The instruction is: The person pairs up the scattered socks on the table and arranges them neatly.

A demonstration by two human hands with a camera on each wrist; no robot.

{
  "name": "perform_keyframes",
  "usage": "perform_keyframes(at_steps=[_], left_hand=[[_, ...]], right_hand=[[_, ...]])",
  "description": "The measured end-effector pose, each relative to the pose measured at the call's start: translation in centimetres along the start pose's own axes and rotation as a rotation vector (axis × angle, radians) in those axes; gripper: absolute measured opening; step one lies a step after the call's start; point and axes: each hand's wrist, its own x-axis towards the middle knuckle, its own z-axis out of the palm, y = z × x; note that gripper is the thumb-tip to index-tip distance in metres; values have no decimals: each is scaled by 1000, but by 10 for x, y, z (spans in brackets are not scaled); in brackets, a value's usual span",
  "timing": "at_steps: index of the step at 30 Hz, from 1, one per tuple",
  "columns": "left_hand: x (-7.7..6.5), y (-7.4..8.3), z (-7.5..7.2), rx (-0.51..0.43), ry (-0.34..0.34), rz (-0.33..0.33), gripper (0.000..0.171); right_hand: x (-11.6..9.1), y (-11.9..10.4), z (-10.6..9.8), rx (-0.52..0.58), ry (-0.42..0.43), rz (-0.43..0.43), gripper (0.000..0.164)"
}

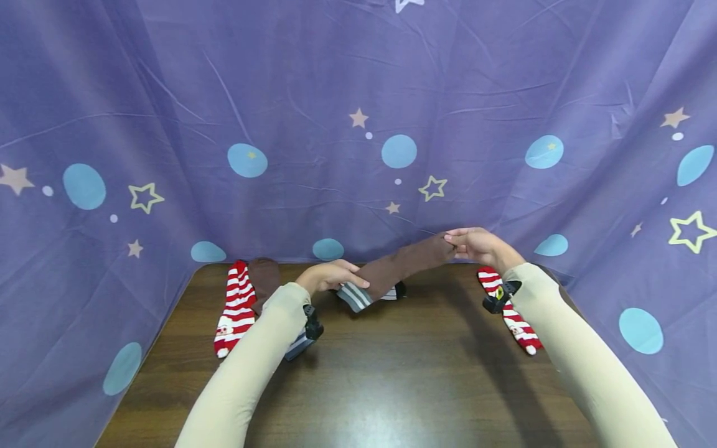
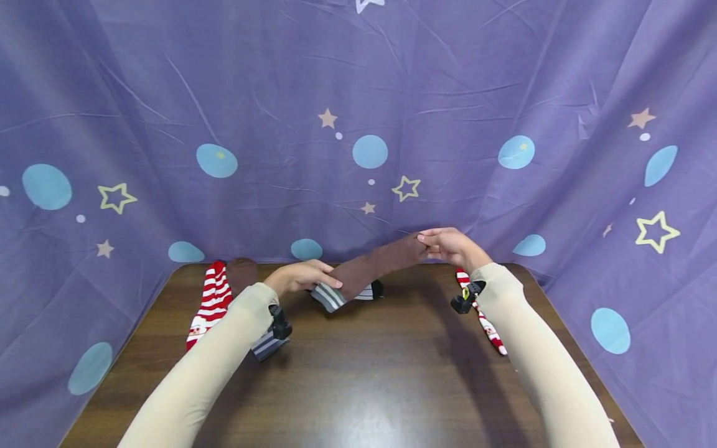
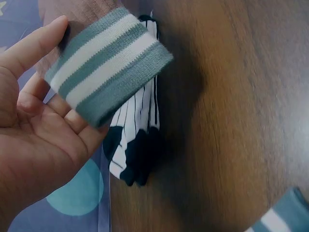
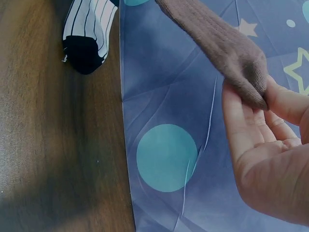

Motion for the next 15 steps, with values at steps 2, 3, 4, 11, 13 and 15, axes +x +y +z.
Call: perform_keyframes(at_steps=[2,3,4,11,13,15], left_hand=[[-2,-3,-4,19,22,-9,69],[-2,-4,-5,14,22,-9,68],[-3,-6,-7,4,17,-10,64],[-9,-11,-13,-47,72,3,53],[-11,-12,-16,-47,81,14,51],[-13,-12,-18,-51,91,34,42]], right_hand=[[-1,2,-2,6,1,8,29],[-1,4,-4,9,0,9,29],[-1,5,-5,13,-3,8,29],[-3,12,-6,42,-9,-10,29],[-2,15,-6,41,-39,-23,29],[0,20,-6,52,-63,-31,31]])
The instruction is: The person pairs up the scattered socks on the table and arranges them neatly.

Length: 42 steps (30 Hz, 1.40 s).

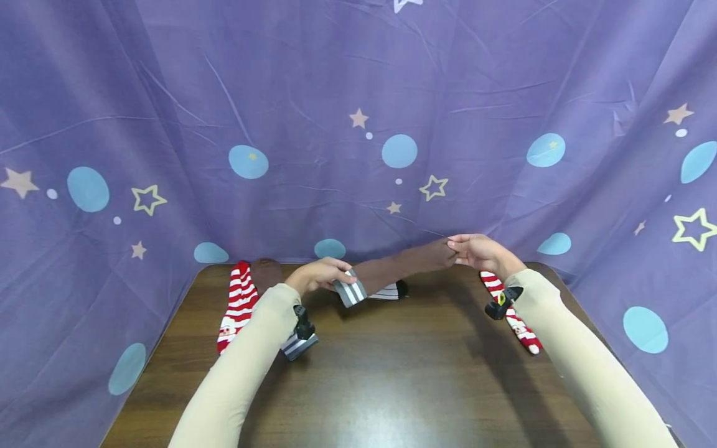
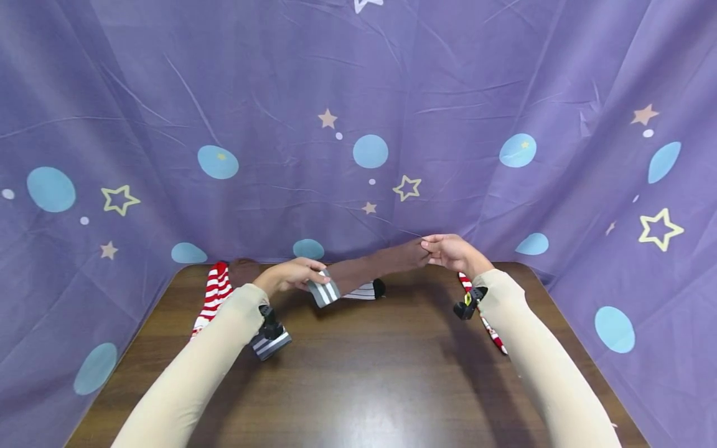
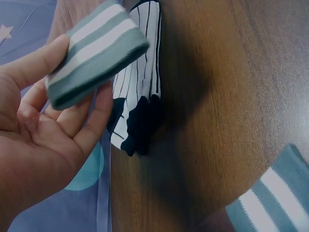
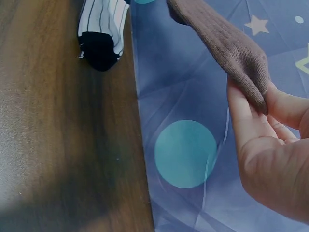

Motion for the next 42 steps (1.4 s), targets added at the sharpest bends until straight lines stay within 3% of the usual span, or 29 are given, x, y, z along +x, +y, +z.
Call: perform_keyframes(at_steps=[4,13,23,42], left_hand=[[-3,-2,-5,-43,41,29,32],[-6,-9,-14,-148,181,9,45],[-13,-15,-21,-136,174,-26,44],[-21,-23,-30,-64,86,-87,38]], right_hand=[[3,8,0,30,-35,-9,33],[5,21,5,34,-78,9,34],[8,35,8,46,-83,45,35],[10,46,9,-112,-93,143,32]])
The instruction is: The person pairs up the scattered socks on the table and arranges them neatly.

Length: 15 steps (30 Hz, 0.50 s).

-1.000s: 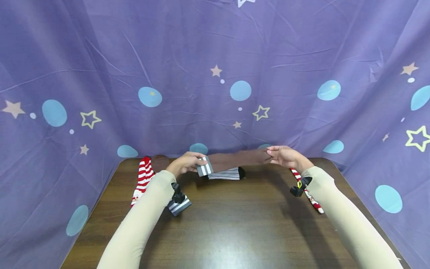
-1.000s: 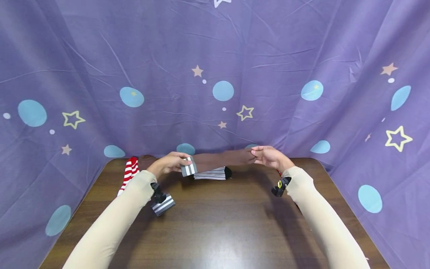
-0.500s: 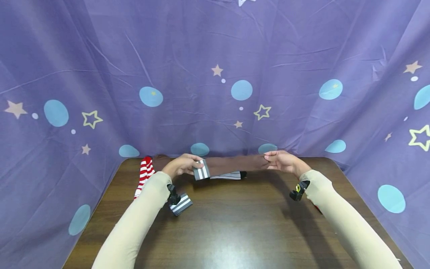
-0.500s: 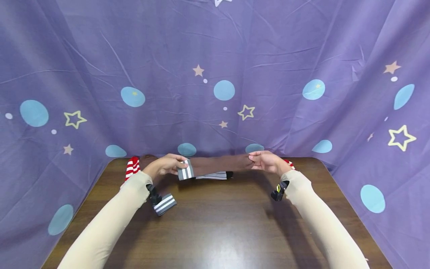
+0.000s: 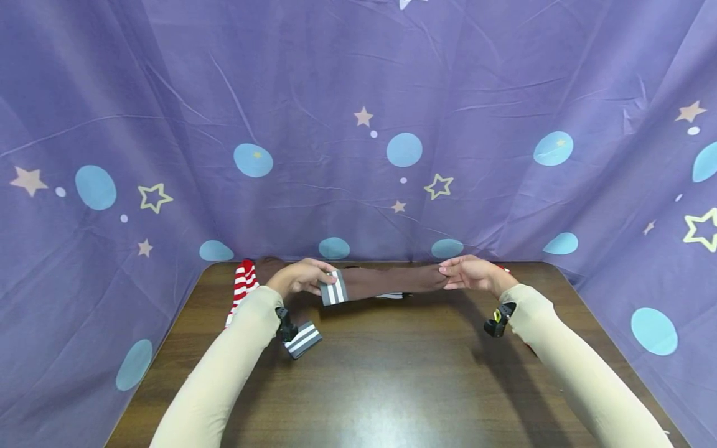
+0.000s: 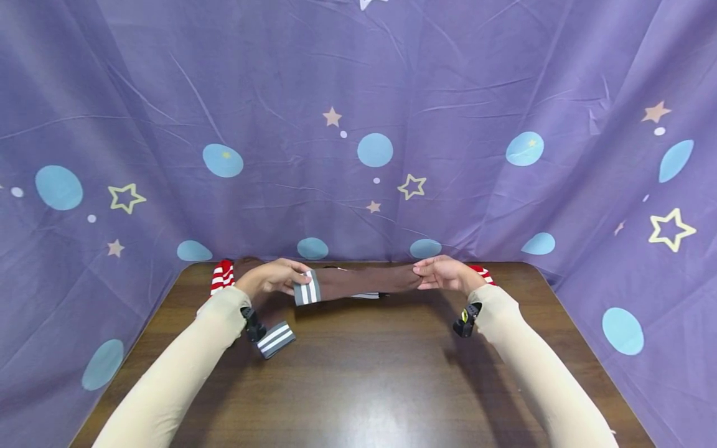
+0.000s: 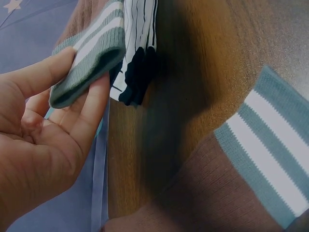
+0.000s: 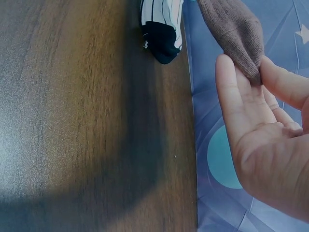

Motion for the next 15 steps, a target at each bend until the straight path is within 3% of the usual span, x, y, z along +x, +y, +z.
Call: perform_keyframes(at_steps=[15], left_hand=[[-5,-10,8,42,-63,-21,37]], right_hand=[[1,16,-1,-64,-14,74,27]])
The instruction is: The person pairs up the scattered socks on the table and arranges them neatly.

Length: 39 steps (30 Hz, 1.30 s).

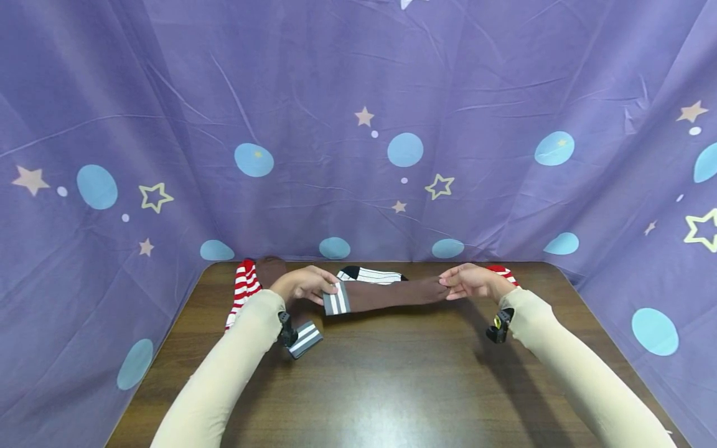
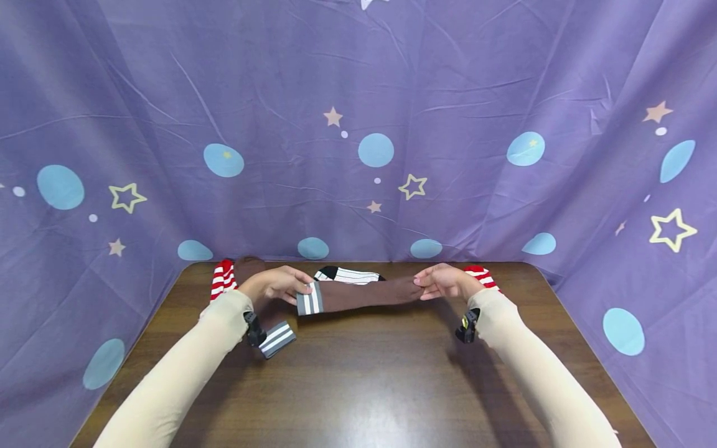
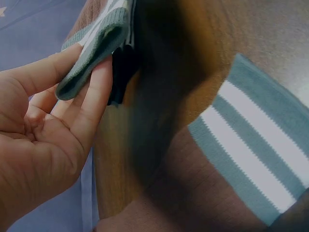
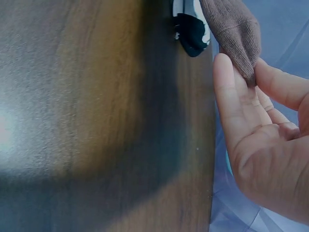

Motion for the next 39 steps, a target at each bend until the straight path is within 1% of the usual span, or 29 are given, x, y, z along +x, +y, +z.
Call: perform_keyframes(at_steps=[8,18,20,27,29,33,39], left_hand=[[5,-7,5,37,-35,-27,38],[0,-10,12,57,-83,-62,36],[0,-11,13,62,-94,-66,35],[1,-13,18,81,-137,-104,33],[1,-13,21,91,-138,-106,32],[2,-13,23,103,-114,-113,29],[6,-17,23,119,-56,-93,22]], right_hand=[[2,8,3,-23,-4,39,21],[2,16,9,-91,33,77,15],[2,18,9,-111,27,84,14],[1,24,10,-156,15,122,16],[1,25,10,-164,19,132,16],[0,26,12,-185,25,138,14],[-1,26,15,-206,37,131,12]])
